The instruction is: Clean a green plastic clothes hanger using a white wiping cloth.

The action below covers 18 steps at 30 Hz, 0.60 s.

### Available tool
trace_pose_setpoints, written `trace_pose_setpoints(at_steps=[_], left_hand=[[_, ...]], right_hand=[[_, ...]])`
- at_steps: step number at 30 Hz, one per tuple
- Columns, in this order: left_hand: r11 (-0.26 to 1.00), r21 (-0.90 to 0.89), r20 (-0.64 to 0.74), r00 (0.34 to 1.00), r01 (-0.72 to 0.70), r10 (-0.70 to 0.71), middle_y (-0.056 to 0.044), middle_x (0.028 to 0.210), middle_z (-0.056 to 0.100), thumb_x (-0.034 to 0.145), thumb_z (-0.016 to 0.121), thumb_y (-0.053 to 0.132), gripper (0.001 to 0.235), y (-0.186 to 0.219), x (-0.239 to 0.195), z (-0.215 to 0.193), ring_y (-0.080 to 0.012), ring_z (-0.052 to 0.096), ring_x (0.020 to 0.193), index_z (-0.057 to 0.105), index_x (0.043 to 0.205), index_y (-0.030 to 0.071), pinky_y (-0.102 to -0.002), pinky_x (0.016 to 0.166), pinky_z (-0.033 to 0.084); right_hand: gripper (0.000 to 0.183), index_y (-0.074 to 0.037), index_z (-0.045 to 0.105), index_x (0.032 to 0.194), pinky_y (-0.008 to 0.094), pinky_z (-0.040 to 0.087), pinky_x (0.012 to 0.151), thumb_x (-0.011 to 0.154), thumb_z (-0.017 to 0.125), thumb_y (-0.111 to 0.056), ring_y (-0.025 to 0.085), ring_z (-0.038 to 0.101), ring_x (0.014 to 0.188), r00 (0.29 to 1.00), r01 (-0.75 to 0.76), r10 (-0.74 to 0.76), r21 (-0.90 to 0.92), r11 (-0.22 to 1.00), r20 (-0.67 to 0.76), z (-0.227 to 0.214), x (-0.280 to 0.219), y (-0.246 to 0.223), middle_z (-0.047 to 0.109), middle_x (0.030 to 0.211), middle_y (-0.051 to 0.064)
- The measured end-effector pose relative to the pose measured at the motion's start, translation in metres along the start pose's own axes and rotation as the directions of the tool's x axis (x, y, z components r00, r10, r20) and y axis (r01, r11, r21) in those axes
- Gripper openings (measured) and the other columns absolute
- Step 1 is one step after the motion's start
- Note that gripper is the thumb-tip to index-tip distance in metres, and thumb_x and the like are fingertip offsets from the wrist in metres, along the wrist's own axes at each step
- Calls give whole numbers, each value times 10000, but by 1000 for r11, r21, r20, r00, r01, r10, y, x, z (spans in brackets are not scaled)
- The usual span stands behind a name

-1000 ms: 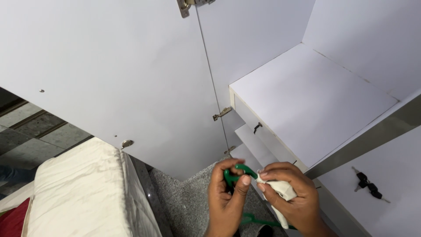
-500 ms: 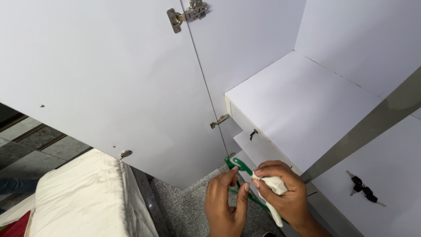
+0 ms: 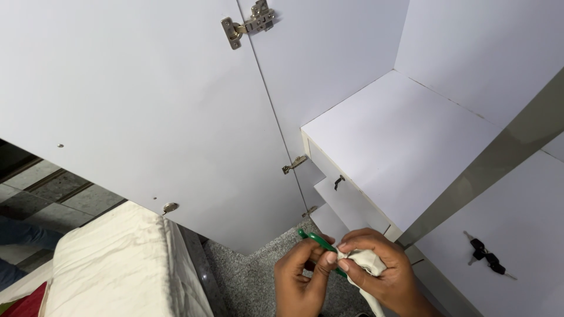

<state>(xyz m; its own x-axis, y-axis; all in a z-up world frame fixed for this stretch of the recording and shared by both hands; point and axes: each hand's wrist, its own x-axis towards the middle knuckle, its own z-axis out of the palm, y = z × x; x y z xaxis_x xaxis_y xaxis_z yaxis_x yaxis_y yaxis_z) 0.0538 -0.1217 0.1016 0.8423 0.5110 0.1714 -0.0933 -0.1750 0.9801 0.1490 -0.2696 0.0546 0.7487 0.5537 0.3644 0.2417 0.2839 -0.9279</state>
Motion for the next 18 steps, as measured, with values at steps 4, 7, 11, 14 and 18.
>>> trace_pose_setpoints(at_steps=[4,7,11,14,18], left_hand=[[1000,-10,-6,1000,-25,25,-100,833,796,886,797,142,226,3,-3,0,-119,763,733,782,1034,-28,-274,668,599],[999,50,-20,1000,-8,9,-80,773,709,857,824,126,225,8,-5,-4,-98,659,647,816,1025,-24,-269,591,519],[990,132,-87,995,54,-42,-38,694,602,807,856,143,255,7,-5,-11,-99,552,589,836,1013,-6,-301,510,440],[968,252,-132,990,-8,43,-36,763,610,813,865,211,251,-2,-3,-16,-131,581,707,854,995,39,-329,593,497],[874,470,-193,952,-123,238,-134,956,547,833,879,299,235,-1,-3,-16,-242,497,1001,889,982,118,-412,790,498]], right_hand=[[234,-21,716,1061,359,576,869,844,778,38,209,707,1030,1000,-26,26,20,999,13,-5,-10,12,709,1075,132],[242,-15,712,1056,362,567,867,833,775,52,209,703,1024,996,-91,91,32,995,6,-5,-16,18,708,1065,137],[245,-23,715,1046,355,570,842,823,779,55,196,705,1002,993,-109,109,-1,994,38,-4,-12,21,709,1060,131],[243,-27,720,1036,344,565,801,816,784,56,189,702,958,988,-147,149,-39,988,49,-4,-6,22,707,1057,128],[238,-26,718,1036,334,567,764,824,780,63,181,692,922,977,-205,207,-30,978,53,-4,0,18,705,1070,133]])
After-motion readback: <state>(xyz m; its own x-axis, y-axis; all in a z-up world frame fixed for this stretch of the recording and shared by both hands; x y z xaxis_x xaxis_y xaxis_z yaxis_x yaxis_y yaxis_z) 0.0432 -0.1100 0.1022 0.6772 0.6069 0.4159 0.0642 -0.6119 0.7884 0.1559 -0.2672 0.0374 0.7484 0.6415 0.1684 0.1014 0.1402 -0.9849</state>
